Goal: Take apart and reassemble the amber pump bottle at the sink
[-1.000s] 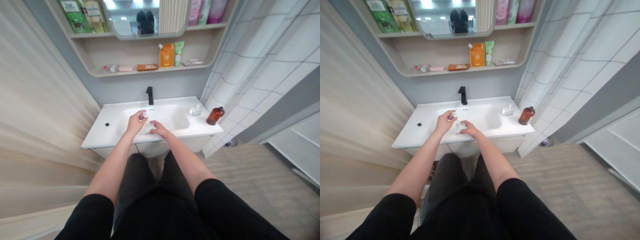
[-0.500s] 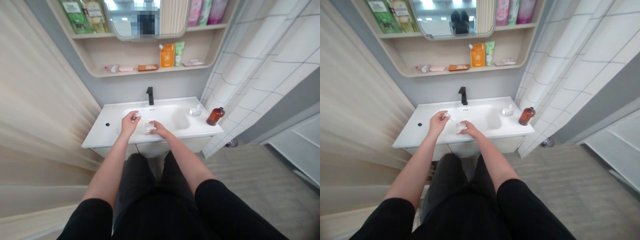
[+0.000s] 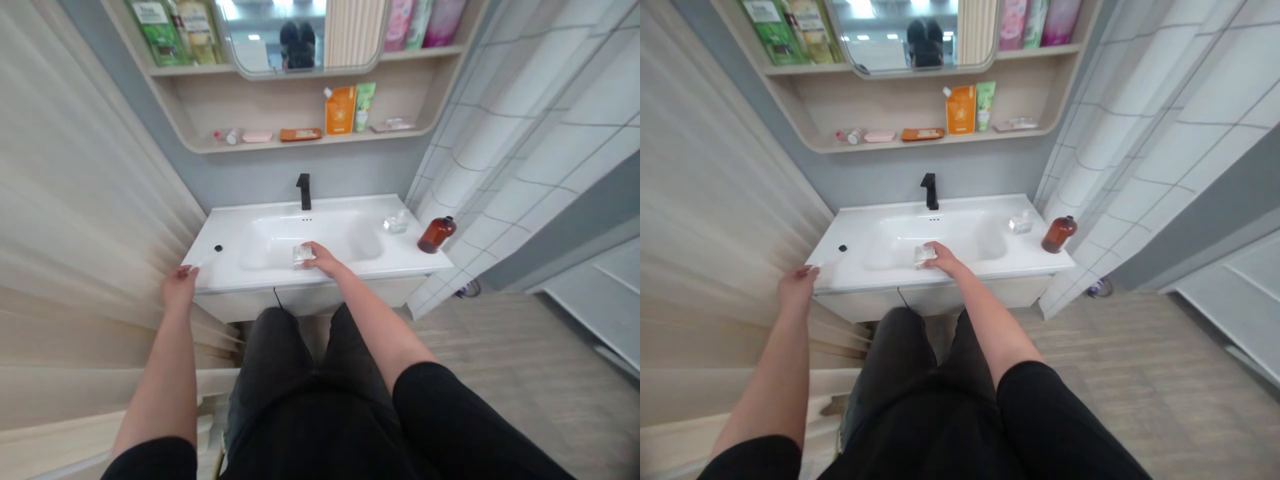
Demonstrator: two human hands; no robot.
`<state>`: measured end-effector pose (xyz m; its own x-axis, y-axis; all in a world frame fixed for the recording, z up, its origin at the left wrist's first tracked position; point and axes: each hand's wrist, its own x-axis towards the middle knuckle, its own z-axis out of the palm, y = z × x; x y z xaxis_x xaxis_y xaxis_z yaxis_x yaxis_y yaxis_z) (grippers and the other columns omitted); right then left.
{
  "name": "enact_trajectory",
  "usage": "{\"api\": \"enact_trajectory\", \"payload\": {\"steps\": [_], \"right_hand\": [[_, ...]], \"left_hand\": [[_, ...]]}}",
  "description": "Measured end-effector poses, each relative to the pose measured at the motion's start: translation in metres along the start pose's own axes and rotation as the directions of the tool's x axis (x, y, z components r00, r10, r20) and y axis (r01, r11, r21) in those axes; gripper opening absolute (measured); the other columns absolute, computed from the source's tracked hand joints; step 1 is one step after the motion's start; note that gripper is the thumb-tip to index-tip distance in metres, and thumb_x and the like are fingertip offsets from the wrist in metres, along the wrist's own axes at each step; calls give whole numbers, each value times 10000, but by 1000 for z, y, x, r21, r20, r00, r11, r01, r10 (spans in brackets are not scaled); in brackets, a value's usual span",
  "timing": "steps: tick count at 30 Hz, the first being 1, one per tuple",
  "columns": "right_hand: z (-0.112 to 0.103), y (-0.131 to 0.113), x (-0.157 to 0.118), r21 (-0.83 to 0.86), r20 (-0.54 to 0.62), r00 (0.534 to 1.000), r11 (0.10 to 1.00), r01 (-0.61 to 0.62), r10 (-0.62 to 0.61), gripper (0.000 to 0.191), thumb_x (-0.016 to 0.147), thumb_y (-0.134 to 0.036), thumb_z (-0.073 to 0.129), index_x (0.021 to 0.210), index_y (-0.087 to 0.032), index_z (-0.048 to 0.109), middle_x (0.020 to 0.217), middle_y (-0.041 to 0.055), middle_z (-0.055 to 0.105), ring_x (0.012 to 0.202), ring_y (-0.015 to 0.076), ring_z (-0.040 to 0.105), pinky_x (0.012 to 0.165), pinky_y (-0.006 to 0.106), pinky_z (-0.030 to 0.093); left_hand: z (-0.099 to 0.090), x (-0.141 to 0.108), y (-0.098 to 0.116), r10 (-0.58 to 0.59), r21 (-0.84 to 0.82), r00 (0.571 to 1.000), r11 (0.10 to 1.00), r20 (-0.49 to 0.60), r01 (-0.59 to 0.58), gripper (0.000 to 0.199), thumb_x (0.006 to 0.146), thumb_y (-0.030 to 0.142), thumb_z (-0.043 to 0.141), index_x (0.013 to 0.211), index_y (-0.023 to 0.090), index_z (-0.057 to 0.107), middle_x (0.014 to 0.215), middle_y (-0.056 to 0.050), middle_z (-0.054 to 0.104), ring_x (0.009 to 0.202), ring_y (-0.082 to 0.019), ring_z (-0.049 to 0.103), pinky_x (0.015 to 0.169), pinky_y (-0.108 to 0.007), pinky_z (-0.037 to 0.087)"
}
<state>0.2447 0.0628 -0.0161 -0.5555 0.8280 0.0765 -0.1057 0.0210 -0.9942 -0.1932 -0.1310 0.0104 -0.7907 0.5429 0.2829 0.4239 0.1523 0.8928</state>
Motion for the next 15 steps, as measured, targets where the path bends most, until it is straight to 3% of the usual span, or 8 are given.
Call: {"api": "enact_trajectory", "payload": {"steps": [3,5,9,15], "right_hand": [[1,-1,-1,4,-8,1000,1000,-12,12,750,515,-291,957,1210,-272,674,1103,5,720,1089,286,684,1021,427,571],[2,-2,-1,0,-13,1000,1000,-18,18,746,514,-290,954,1206,-275,676,1106,5,723,1100,289,683,1024,426,572],[1,-2,-1,-20,-29,999,1000,-21,20,747,516,-300,955,1211,-284,684,1108,-3,723,1110,286,679,1026,412,570],[-1,1,1,-27,-18,1000,1000,-6,5,737,525,-313,958,1208,-286,682,1121,-7,719,1121,278,678,1020,387,560]], "left_hand": [[-1,8,-3,-44,221,986,972,-158,79,269,736,395,862,834,216,686,695,8,622,834,-298,710,919,-478,595],[5,8,1,-56,327,987,939,-151,104,255,787,401,839,867,213,687,764,-30,688,946,-333,745,990,-496,584],[21,3,4,-112,487,990,862,-89,141,259,883,414,764,1008,194,710,1093,-148,811,1133,-368,766,1037,-486,575],[25,-3,-2,-38,511,996,857,-82,75,370,897,429,737,1164,176,697,1275,-198,783,1256,-416,727,1129,-565,538]]}}
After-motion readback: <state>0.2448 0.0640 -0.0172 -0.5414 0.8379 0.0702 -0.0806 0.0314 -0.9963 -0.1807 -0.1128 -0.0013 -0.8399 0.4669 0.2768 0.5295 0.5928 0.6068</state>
